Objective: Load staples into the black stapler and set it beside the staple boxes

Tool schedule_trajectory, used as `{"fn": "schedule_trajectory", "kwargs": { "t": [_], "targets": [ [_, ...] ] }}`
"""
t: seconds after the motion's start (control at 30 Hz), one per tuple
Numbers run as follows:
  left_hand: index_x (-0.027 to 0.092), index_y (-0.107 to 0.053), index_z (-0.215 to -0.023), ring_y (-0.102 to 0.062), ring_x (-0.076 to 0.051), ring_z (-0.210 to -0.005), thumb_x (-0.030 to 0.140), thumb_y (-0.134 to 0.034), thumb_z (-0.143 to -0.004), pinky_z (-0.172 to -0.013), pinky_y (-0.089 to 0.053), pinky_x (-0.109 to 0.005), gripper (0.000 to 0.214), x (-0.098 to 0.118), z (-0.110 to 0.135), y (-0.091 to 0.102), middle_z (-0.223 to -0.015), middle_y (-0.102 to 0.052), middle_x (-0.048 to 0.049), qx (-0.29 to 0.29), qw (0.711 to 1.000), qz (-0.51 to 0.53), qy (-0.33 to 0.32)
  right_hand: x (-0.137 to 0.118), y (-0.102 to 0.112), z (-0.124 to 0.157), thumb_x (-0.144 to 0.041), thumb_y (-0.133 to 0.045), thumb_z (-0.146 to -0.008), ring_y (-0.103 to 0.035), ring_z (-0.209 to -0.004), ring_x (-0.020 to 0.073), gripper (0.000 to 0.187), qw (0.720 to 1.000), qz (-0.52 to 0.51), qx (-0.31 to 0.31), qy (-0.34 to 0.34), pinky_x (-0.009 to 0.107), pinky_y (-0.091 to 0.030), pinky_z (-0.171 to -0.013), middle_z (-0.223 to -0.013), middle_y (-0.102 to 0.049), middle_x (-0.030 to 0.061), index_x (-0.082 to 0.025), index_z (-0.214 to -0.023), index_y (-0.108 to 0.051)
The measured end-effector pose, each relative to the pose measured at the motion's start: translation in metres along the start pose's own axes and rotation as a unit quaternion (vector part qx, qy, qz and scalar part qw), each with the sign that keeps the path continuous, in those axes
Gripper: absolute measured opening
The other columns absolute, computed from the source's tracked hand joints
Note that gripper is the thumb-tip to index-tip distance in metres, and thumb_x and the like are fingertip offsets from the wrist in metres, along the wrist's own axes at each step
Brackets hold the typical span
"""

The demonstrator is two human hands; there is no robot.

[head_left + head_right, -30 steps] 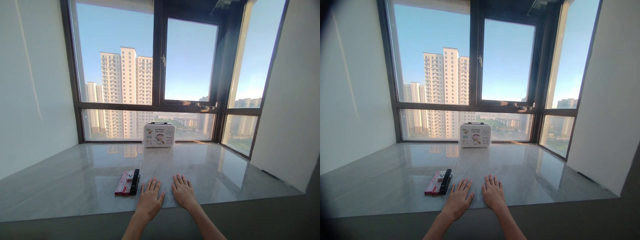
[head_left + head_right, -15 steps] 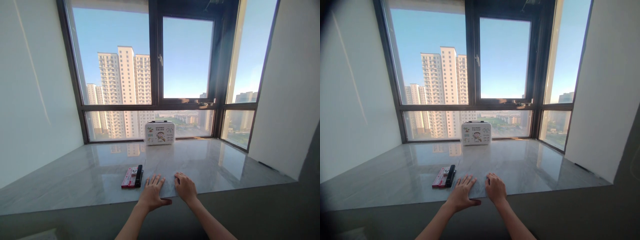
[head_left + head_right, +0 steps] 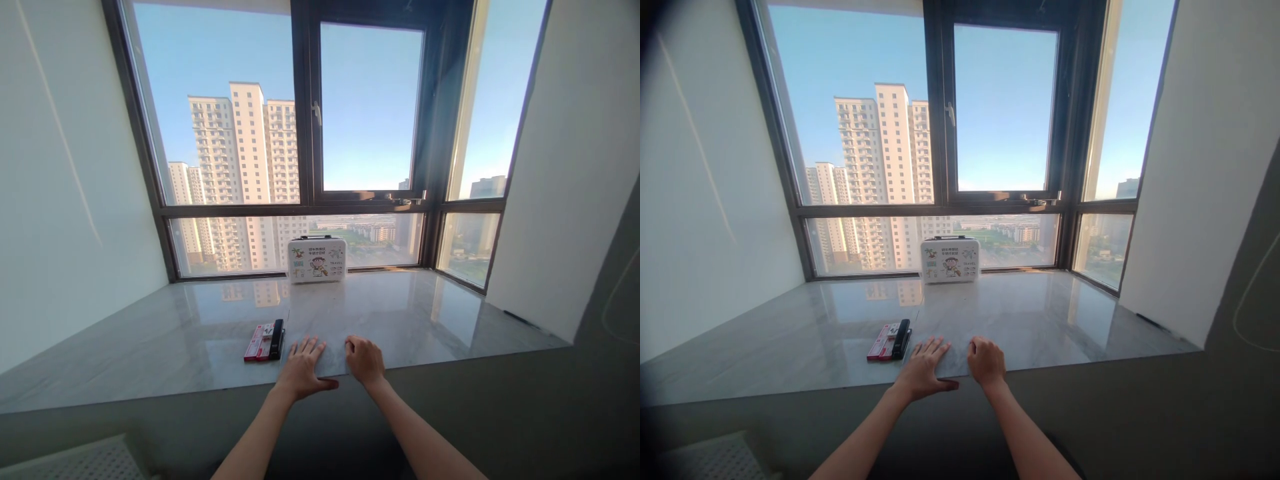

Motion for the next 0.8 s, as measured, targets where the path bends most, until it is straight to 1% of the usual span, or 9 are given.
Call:
{"fn": "schedule_trajectory", "kwargs": {
  "t": [0.13, 0.33, 0.47, 0.57, 0.67, 0.73, 0.8],
  "targets": [
    [0.033, -0.035, -0.152, -0.018, -0.033, -0.152, 0.092, -0.059, -0.06, -0.122, -0.014, -0.053, 0.112, 0.001, 0.0, -0.001, -0.164, -0.03, -0.0079, 0.001, 1.0, 0.002, -0.003, -0.002, 0.002, 0.003, -0.031, -0.037, -0.1, -0.067, -0.097, 0.0223, 0.04, 1.0, 0.015, -0.012, -0.011, 0.03, -0.041, -0.084, -0.101, -0.075, 0.0116, -0.022, -0.096, -0.076],
    [0.032, -0.035, -0.152, -0.019, -0.034, -0.151, 0.09, -0.061, -0.061, -0.123, -0.012, -0.052, 0.111, 0.002, 0.001, -0.004, -0.163, -0.029, -0.007, 0.006, 1.0, 0.009, -0.001, -0.002, 0.002, 0.006, -0.032, -0.037, -0.101, -0.066, -0.097, 0.0225, 0.04, 0.999, 0.031, -0.029, -0.021, 0.031, -0.04, -0.082, -0.105, -0.075, 0.0122, -0.022, -0.099, -0.076],
    [0.03, -0.033, -0.152, -0.018, -0.035, -0.151, 0.088, -0.06, -0.064, -0.123, -0.011, -0.052, 0.109, 0.005, 0.002, -0.005, -0.163, -0.029, -0.0076, 0.007, 1.0, 0.012, 0.003, -0.002, 0.002, 0.007, -0.032, -0.038, -0.1, -0.066, -0.096, 0.0225, 0.039, 0.999, 0.029, -0.036, -0.023, 0.031, -0.04, -0.082, -0.105, -0.074, 0.0124, -0.022, -0.099, -0.076],
    [0.031, -0.033, -0.152, -0.017, -0.035, -0.151, 0.088, -0.058, -0.067, -0.123, -0.01, -0.052, 0.105, 0.009, 0.005, -0.003, -0.164, -0.028, -0.0073, 0.005, 1.0, 0.011, 0.007, -0.004, 0.006, 0.009, -0.032, -0.038, -0.1, -0.066, -0.096, 0.0222, 0.039, 0.999, 0.019, -0.038, -0.024, 0.031, -0.039, -0.081, -0.104, -0.074, 0.0124, -0.021, -0.097, -0.075],
    [0.031, -0.032, -0.152, -0.016, -0.035, -0.151, 0.088, -0.057, -0.067, -0.122, -0.01, -0.053, 0.105, 0.01, 0.006, 0.001, -0.164, -0.027, -0.0076, -0.001, 1.0, 0.009, 0.01, -0.005, 0.008, 0.01, -0.031, -0.039, -0.099, -0.065, -0.098, 0.0225, 0.037, 0.999, -0.002, -0.034, -0.023, 0.03, -0.039, -0.082, -0.106, -0.074, 0.0118, -0.021, -0.098, -0.075],
    [0.031, -0.032, -0.153, -0.015, -0.035, -0.152, 0.089, -0.056, -0.068, -0.122, -0.01, -0.054, 0.106, 0.008, 0.005, 0.001, -0.165, -0.026, -0.0071, -0.004, 1.0, 0.007, 0.011, -0.004, 0.006, 0.007, -0.029, -0.04, -0.098, -0.065, -0.099, 0.0227, 0.035, 0.999, -0.022, -0.028, -0.023, 0.03, -0.038, -0.083, -0.109, -0.073, 0.0111, -0.021, -0.1, -0.074],
    [0.033, -0.03, -0.154, -0.013, -0.036, -0.152, 0.089, -0.055, -0.068, -0.122, -0.008, -0.055, 0.105, 0.005, 0.002, -0.002, -0.165, -0.025, -0.0057, -0.004, 1.0, 0.007, 0.012, -0.002, -0.002, -0.002, -0.029, -0.04, -0.097, -0.065, -0.099, 0.0232, 0.035, 0.998, -0.044, -0.026, -0.027, 0.031, -0.039, -0.083, -0.11, -0.072, 0.0111, -0.021, -0.101, -0.074]
  ]
}}
Point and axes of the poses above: each hand's wrist, its own z-axis away from the middle knuckle, its own y-axis out of the back of the hand, x = y × z, the point moved 7 cm from there along -z, towards the middle knuckle
